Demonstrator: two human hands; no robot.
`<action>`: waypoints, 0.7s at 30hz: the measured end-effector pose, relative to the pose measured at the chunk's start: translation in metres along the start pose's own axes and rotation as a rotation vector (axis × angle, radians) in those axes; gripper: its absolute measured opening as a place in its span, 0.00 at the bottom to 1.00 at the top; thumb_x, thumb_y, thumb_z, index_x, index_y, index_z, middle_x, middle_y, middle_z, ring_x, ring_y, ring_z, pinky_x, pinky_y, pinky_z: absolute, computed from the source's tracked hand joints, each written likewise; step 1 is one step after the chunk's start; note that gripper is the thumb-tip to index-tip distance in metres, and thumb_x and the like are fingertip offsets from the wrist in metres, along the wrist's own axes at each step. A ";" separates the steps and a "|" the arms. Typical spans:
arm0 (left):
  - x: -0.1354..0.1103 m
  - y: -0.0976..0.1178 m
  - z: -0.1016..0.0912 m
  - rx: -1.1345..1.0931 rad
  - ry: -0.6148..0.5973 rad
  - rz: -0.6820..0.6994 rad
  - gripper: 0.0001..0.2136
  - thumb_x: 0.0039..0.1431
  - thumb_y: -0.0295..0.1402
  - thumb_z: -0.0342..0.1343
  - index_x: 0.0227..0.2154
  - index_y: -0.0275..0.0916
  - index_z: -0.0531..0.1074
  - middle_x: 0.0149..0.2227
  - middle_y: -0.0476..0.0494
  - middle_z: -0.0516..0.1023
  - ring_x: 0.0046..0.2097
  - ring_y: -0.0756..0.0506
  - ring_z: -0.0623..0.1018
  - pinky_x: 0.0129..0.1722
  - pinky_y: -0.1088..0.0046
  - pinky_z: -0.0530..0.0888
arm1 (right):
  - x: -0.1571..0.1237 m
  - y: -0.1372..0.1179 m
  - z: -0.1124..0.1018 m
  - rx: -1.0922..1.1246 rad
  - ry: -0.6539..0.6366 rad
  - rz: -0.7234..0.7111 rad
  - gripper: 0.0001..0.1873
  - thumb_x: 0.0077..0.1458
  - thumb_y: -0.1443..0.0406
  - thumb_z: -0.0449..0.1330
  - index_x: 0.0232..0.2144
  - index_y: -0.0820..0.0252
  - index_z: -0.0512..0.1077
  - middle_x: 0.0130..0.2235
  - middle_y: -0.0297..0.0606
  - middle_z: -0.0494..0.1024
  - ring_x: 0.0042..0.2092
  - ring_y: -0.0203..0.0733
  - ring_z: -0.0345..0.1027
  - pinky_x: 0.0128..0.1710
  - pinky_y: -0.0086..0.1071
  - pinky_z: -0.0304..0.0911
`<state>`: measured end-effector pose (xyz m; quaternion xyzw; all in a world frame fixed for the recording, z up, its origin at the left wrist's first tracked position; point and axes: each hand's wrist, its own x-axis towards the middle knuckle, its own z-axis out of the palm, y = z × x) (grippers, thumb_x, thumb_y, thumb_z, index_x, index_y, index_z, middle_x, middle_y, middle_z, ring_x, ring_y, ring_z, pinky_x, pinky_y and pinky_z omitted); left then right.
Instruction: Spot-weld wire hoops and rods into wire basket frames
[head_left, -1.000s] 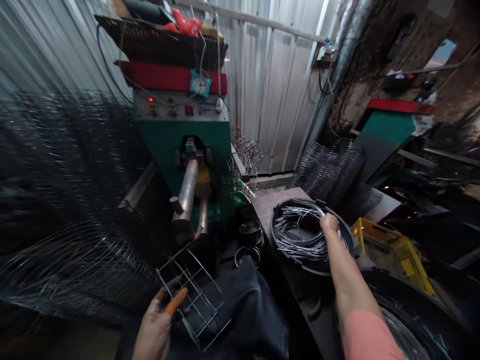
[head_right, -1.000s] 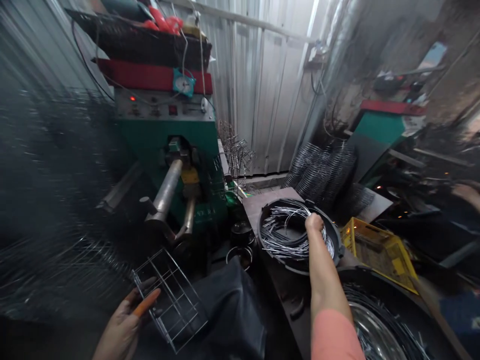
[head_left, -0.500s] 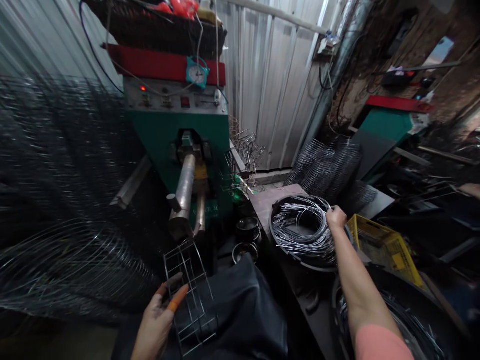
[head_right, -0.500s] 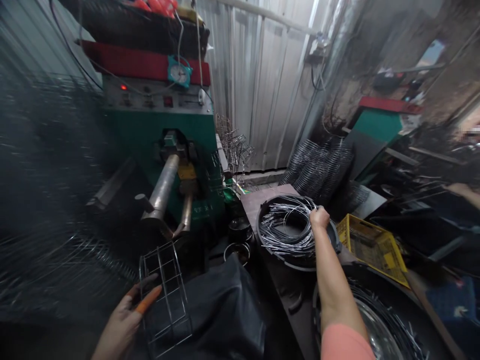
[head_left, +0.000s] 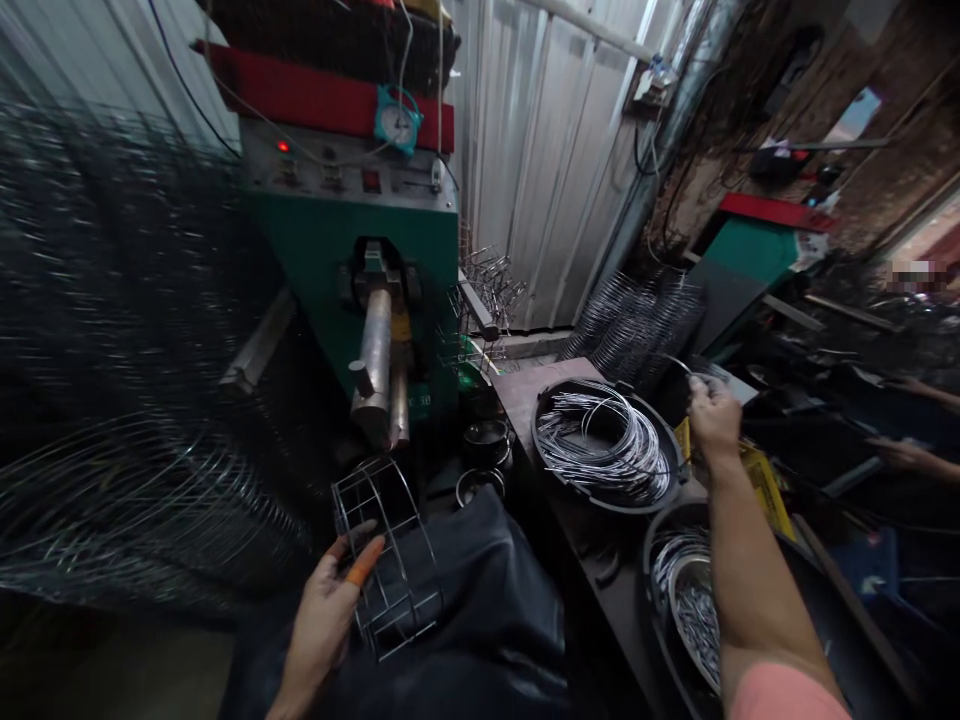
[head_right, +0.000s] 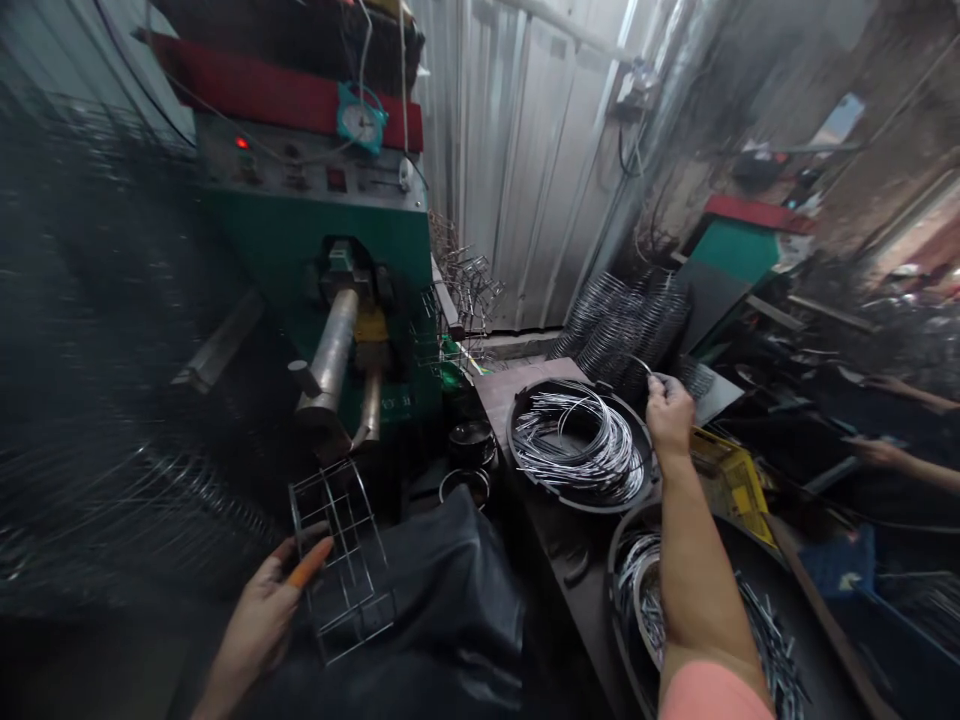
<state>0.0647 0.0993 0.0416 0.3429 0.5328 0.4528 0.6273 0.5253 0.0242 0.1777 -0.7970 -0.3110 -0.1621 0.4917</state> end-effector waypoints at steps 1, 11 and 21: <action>-0.001 0.000 0.000 -0.006 -0.003 -0.002 0.26 0.28 0.37 0.68 0.37 0.38 0.72 0.34 0.46 0.77 0.36 0.46 0.76 0.34 0.74 0.72 | -0.009 -0.013 -0.014 0.115 0.011 -0.023 0.12 0.51 0.61 0.52 0.33 0.62 0.70 0.22 0.32 0.66 0.23 0.37 0.59 0.24 0.30 0.57; -0.021 0.007 -0.002 0.006 -0.021 0.046 0.25 0.30 0.40 0.67 0.36 0.37 0.72 0.30 0.47 0.75 0.27 0.51 0.72 0.25 0.78 0.68 | -0.073 -0.091 -0.032 0.455 -0.671 -0.011 0.14 0.47 0.57 0.58 0.34 0.60 0.72 0.22 0.31 0.67 0.22 0.33 0.60 0.20 0.26 0.56; -0.015 -0.003 -0.010 0.028 -0.053 0.160 0.22 0.37 0.45 0.64 0.34 0.36 0.72 0.29 0.50 0.70 0.26 0.54 0.67 0.23 0.80 0.64 | -0.138 -0.135 0.052 0.351 -0.929 -0.455 0.12 0.49 0.62 0.53 0.34 0.60 0.72 0.30 0.35 0.74 0.34 0.40 0.67 0.36 0.32 0.60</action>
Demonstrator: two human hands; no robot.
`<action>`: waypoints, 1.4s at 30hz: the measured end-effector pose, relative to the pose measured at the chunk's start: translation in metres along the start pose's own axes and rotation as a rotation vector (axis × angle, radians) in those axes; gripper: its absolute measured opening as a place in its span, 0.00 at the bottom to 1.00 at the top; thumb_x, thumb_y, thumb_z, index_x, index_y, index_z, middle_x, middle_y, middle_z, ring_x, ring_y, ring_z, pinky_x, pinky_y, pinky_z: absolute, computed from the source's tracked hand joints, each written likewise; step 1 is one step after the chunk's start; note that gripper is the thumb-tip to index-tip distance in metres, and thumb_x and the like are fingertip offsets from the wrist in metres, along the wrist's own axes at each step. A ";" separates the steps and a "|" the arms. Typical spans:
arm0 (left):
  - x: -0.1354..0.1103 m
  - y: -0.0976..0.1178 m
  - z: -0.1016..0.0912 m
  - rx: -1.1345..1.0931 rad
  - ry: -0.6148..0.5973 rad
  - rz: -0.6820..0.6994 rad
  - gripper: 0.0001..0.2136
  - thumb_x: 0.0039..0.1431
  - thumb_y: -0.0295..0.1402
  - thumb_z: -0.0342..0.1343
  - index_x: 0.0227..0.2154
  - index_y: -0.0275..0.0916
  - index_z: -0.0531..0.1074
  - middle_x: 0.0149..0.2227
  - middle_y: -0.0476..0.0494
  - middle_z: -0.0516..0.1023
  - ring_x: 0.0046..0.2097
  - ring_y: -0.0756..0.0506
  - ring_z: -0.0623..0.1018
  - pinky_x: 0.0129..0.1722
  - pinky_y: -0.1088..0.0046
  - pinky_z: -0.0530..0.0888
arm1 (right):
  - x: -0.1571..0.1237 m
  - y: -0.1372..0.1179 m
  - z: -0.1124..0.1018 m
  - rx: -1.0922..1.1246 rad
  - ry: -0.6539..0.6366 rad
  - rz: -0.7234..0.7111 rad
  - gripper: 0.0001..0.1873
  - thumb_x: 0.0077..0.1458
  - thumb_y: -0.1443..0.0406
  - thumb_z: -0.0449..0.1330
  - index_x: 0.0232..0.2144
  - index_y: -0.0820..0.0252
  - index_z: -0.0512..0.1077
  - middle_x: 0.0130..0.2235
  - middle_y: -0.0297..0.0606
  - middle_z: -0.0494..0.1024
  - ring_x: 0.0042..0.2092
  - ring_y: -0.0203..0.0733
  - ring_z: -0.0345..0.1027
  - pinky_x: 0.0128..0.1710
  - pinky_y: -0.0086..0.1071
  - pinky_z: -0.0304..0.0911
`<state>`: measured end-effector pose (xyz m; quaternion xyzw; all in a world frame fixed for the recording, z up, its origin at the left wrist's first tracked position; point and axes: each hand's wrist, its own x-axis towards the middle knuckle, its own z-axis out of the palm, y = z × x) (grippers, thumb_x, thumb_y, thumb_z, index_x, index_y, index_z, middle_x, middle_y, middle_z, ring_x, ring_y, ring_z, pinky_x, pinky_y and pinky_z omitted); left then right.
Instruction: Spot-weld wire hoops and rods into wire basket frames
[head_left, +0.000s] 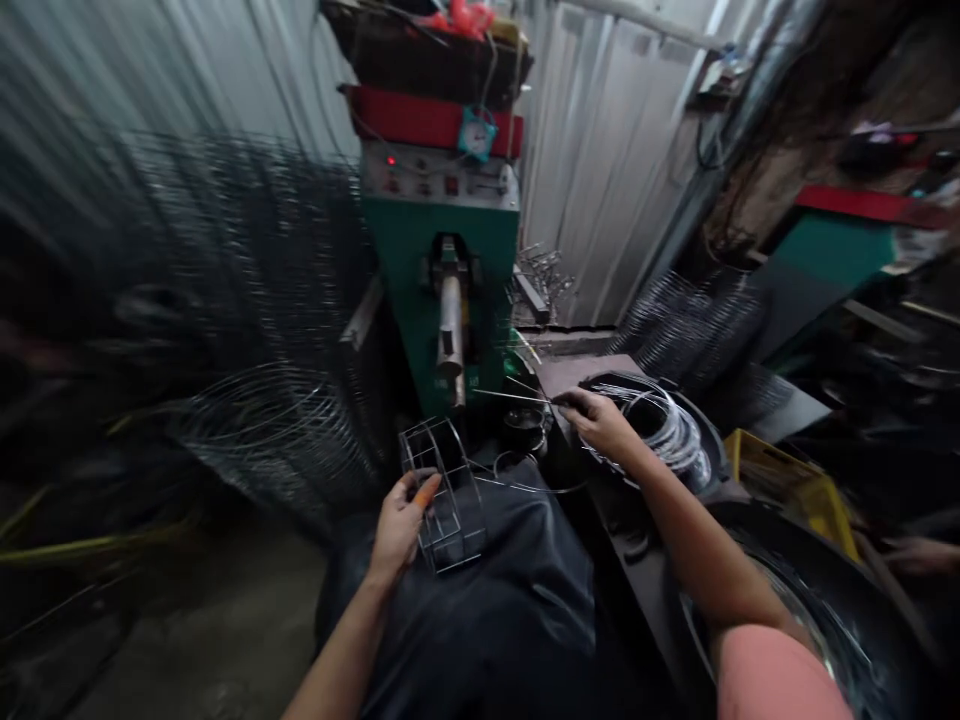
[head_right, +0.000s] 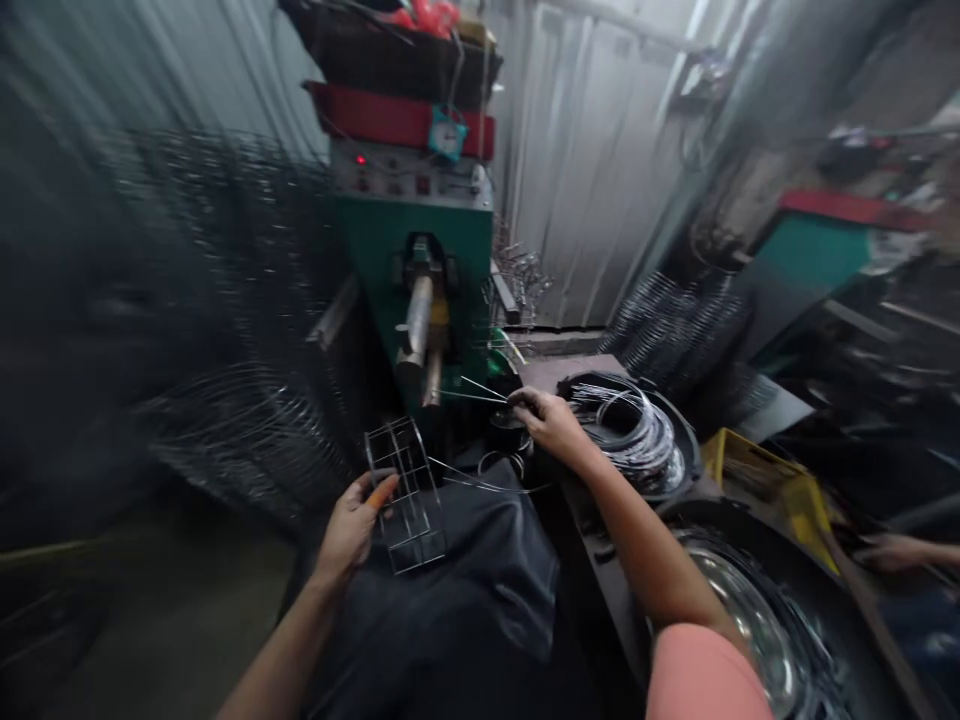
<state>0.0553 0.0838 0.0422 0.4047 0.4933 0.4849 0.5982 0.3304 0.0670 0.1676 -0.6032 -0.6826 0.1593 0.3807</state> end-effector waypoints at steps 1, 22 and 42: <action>0.004 0.003 -0.001 -0.006 0.011 0.010 0.21 0.38 0.45 0.64 0.34 0.36 0.72 0.29 0.50 0.70 0.27 0.54 0.67 0.24 0.80 0.64 | 0.004 0.001 0.008 0.012 -0.005 -0.016 0.11 0.49 0.62 0.53 0.33 0.60 0.72 0.30 0.35 0.74 0.33 0.40 0.66 0.36 0.32 0.60; 0.091 0.016 -0.002 -0.171 0.046 -0.032 0.19 0.31 0.39 0.67 0.27 0.33 0.71 0.23 0.51 0.68 0.23 0.54 0.65 0.19 0.79 0.61 | 0.061 0.110 0.126 0.251 0.069 0.043 0.16 0.47 0.52 0.57 0.29 0.59 0.72 0.33 0.39 0.75 0.39 0.45 0.67 0.43 0.40 0.61; 0.101 0.021 0.001 -0.134 0.051 -0.095 0.17 0.32 0.39 0.66 0.26 0.35 0.73 0.25 0.50 0.68 0.26 0.54 0.65 0.21 0.81 0.60 | 0.078 0.134 0.128 0.266 0.013 0.026 0.15 0.50 0.53 0.56 0.30 0.59 0.72 0.33 0.38 0.74 0.38 0.43 0.67 0.43 0.37 0.60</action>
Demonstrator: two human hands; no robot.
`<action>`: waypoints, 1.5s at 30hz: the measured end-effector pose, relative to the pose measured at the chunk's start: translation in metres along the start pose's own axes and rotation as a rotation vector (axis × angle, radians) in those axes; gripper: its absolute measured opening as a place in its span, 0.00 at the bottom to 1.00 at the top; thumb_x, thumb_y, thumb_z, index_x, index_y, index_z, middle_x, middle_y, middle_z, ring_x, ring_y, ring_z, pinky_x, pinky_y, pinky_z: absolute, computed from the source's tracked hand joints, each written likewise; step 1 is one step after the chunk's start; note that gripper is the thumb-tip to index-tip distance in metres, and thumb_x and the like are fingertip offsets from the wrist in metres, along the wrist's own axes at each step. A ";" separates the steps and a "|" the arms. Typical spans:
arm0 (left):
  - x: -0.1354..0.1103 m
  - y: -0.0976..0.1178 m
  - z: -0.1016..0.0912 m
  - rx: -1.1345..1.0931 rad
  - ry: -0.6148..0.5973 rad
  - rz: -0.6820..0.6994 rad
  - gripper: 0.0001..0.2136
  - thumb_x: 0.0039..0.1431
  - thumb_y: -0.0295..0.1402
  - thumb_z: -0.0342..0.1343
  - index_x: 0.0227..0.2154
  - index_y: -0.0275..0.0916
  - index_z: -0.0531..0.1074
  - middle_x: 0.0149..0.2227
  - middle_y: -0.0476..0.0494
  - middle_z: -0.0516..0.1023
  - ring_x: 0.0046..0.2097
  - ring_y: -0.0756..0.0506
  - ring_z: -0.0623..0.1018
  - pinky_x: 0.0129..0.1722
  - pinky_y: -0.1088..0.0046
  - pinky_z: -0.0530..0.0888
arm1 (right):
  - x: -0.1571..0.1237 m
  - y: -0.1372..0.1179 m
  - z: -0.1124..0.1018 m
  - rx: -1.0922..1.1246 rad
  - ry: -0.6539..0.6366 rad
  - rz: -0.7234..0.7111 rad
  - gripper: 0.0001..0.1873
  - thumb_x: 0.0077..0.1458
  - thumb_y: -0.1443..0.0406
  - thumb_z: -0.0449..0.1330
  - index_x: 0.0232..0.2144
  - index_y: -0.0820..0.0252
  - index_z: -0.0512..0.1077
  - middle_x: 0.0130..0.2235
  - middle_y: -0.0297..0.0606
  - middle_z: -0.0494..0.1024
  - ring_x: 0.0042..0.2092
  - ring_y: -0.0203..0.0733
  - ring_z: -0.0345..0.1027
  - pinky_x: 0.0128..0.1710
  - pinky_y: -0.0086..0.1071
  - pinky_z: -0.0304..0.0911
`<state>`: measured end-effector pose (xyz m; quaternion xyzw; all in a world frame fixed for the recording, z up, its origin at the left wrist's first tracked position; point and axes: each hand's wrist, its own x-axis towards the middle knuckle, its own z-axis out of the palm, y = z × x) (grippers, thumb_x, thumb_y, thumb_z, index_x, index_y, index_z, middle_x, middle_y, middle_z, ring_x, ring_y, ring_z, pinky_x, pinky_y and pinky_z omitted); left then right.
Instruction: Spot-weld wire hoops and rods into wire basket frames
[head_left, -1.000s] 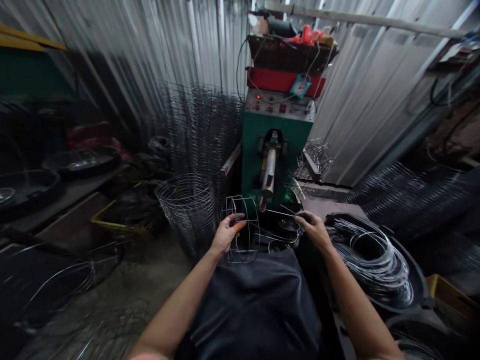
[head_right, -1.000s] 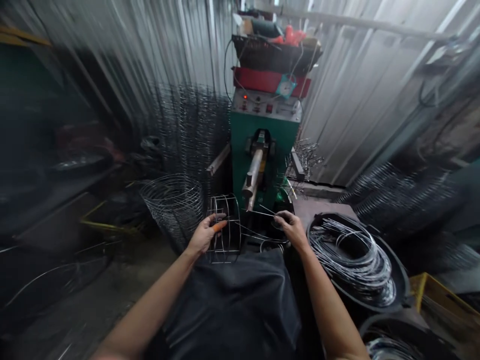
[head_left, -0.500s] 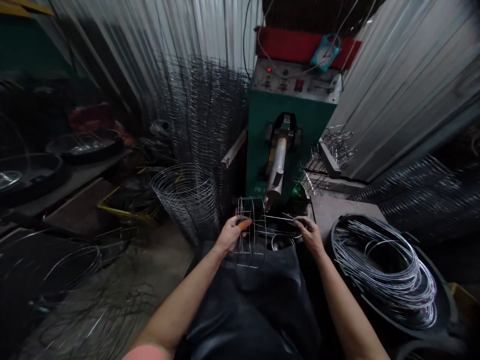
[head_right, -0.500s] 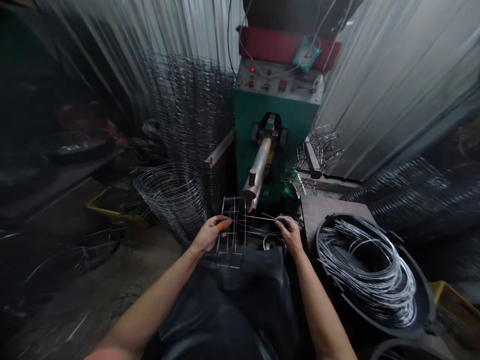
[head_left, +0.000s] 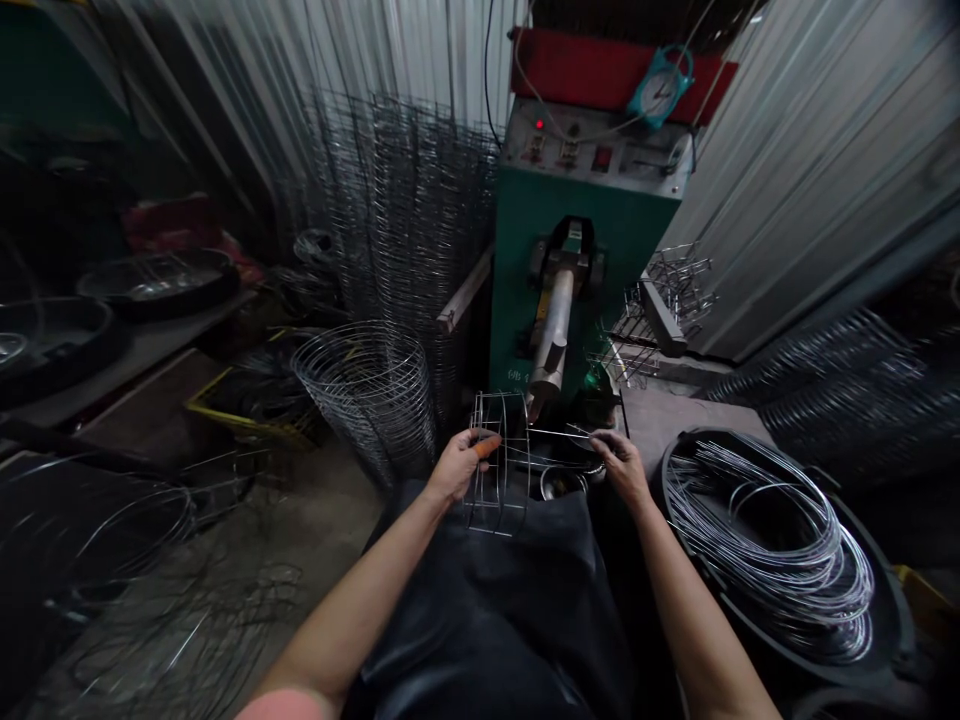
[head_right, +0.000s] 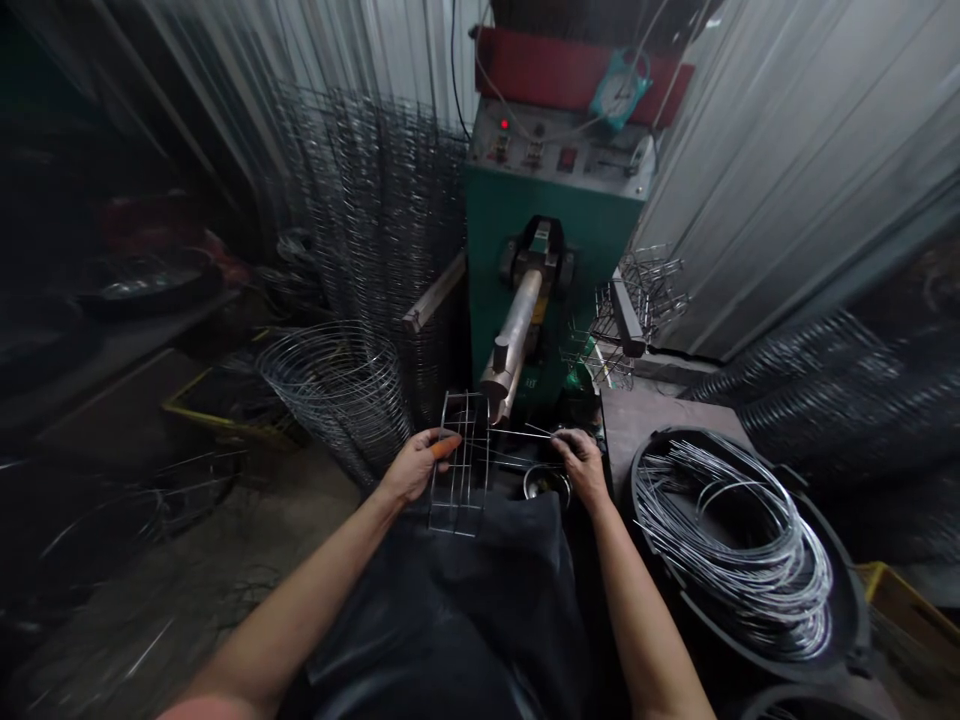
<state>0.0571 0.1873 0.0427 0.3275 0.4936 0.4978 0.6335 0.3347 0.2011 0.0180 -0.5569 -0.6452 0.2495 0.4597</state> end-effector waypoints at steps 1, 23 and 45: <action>0.000 0.000 0.000 -0.003 -0.001 -0.001 0.17 0.31 0.39 0.66 0.26 0.35 0.73 0.25 0.50 0.68 0.26 0.54 0.65 0.21 0.81 0.60 | 0.001 0.001 0.000 -0.004 0.002 -0.001 0.15 0.50 0.53 0.56 0.30 0.59 0.72 0.33 0.38 0.74 0.38 0.43 0.67 0.43 0.37 0.60; 0.020 0.005 0.001 -0.003 -0.040 -0.059 0.16 0.29 0.36 0.67 0.24 0.34 0.71 0.22 0.51 0.65 0.23 0.55 0.62 0.18 0.81 0.52 | 0.012 0.000 0.000 0.069 -0.010 0.097 0.16 0.45 0.52 0.59 0.28 0.59 0.72 0.32 0.38 0.74 0.37 0.44 0.67 0.41 0.37 0.61; 0.017 0.009 0.005 -0.001 -0.008 -0.064 0.18 0.26 0.35 0.68 0.23 0.34 0.70 0.21 0.51 0.65 0.22 0.56 0.61 0.15 0.82 0.51 | 0.009 -0.002 0.000 0.095 0.020 0.076 0.15 0.44 0.54 0.60 0.27 0.59 0.74 0.31 0.38 0.76 0.37 0.44 0.68 0.41 0.37 0.62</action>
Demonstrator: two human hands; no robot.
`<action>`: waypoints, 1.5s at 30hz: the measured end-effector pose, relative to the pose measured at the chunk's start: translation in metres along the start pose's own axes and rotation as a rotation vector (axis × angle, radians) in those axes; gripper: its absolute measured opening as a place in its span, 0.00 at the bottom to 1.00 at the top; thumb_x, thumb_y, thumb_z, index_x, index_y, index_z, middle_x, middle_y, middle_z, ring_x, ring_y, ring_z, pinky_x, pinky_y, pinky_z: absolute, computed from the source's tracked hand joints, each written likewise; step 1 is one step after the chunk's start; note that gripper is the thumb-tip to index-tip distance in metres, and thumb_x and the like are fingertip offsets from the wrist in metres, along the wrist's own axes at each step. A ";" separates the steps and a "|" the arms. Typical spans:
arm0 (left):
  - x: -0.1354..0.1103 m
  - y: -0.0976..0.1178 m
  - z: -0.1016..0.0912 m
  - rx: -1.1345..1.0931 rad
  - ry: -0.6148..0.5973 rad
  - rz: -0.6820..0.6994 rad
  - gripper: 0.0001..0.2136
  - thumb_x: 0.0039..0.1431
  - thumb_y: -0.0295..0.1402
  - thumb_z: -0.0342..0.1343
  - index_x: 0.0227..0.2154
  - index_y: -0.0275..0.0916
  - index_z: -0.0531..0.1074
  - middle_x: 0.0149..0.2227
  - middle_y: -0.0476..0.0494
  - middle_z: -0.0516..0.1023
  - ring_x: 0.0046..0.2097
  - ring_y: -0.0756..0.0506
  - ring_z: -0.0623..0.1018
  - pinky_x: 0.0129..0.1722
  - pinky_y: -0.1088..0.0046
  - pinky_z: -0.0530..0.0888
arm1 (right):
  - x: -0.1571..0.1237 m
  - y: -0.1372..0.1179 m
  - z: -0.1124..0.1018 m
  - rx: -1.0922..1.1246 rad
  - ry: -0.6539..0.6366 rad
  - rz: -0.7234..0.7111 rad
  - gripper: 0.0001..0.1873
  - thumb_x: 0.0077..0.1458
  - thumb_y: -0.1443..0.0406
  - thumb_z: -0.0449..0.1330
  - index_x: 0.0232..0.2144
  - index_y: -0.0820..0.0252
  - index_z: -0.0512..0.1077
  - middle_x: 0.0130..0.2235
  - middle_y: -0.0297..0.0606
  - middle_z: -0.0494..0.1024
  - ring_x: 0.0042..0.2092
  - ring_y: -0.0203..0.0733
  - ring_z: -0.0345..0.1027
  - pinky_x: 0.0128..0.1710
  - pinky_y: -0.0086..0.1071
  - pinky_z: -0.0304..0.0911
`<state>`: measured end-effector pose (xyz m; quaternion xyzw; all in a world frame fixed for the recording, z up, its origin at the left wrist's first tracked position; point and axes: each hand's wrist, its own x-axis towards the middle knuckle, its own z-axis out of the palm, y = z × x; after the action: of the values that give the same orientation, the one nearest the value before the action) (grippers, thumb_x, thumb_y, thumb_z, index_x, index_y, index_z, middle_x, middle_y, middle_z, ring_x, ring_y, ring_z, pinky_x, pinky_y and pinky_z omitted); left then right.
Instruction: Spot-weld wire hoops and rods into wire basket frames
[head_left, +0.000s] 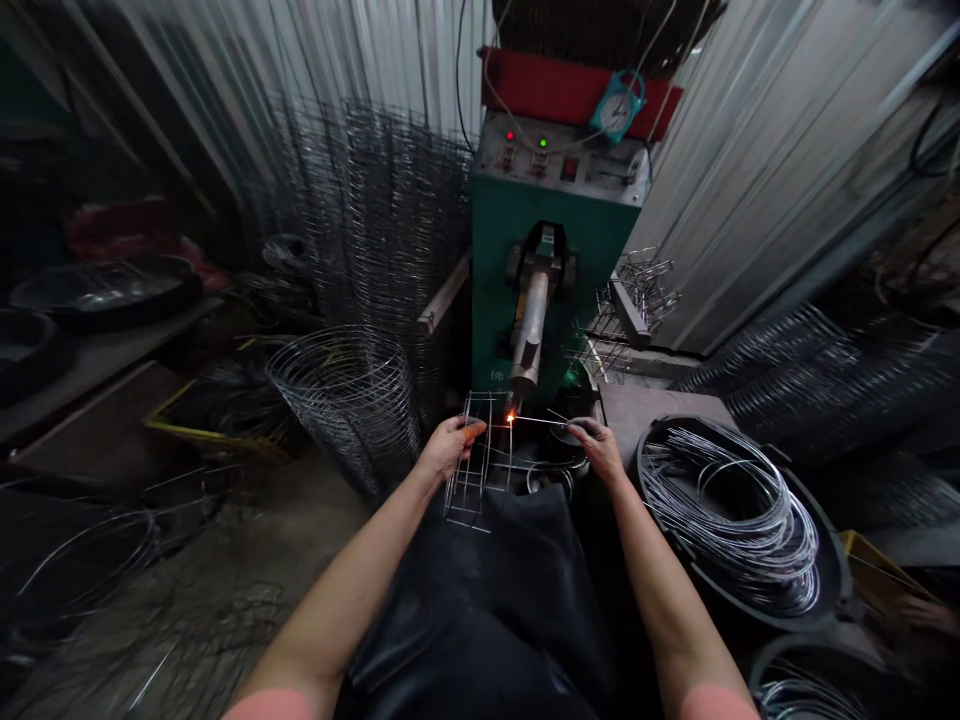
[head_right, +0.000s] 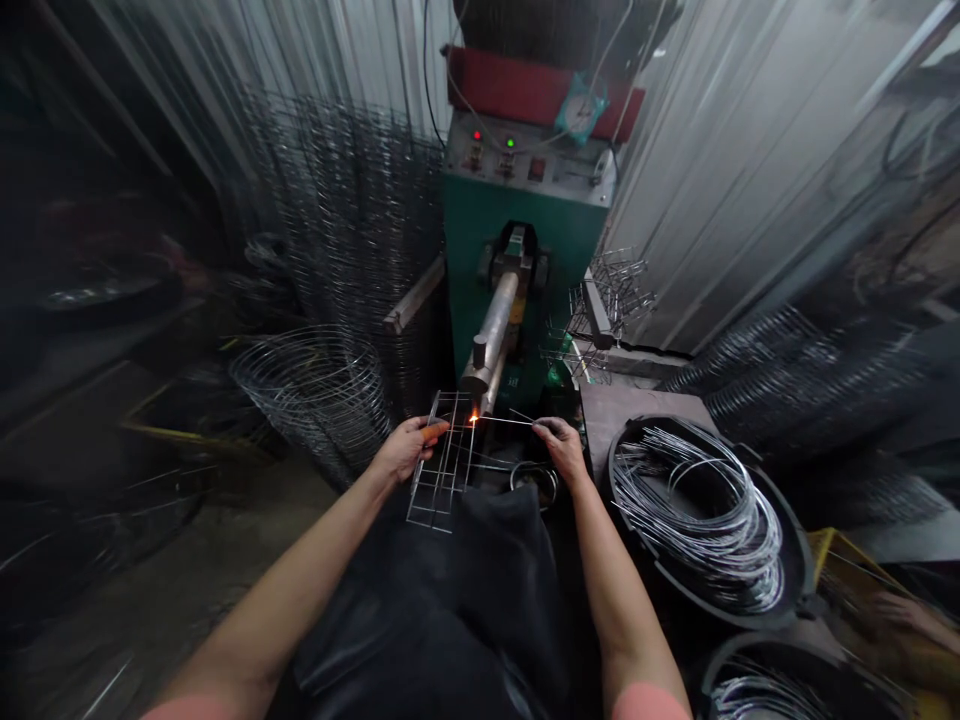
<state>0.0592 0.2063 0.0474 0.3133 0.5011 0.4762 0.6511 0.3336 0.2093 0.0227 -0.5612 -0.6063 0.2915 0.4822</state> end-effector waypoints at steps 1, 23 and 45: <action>0.000 -0.001 -0.001 -0.001 -0.010 -0.004 0.18 0.26 0.35 0.68 0.23 0.34 0.70 0.20 0.52 0.65 0.21 0.56 0.60 0.15 0.82 0.51 | -0.001 0.003 -0.004 -0.009 0.011 -0.024 0.14 0.45 0.54 0.60 0.28 0.59 0.74 0.32 0.38 0.76 0.38 0.44 0.68 0.42 0.38 0.61; -0.012 -0.007 0.011 0.078 0.131 0.210 0.15 0.37 0.40 0.63 0.27 0.36 0.70 0.22 0.52 0.67 0.18 0.57 0.58 0.15 0.80 0.50 | -0.041 -0.019 0.020 -0.333 0.074 -0.304 0.11 0.53 0.55 0.56 0.31 0.51 0.76 0.37 0.39 0.73 0.43 0.47 0.63 0.45 0.42 0.58; 0.003 -0.004 0.010 -0.077 0.094 0.057 0.19 0.28 0.38 0.67 0.26 0.36 0.69 0.23 0.52 0.66 0.22 0.56 0.60 0.16 0.82 0.52 | -0.004 -0.023 0.036 -0.382 -0.048 -0.408 0.12 0.54 0.56 0.55 0.28 0.53 0.75 0.47 0.36 0.73 0.48 0.49 0.56 0.50 0.45 0.54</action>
<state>0.0705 0.2080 0.0458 0.2796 0.5031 0.5278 0.6246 0.2910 0.2071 0.0294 -0.5013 -0.7617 0.0821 0.4021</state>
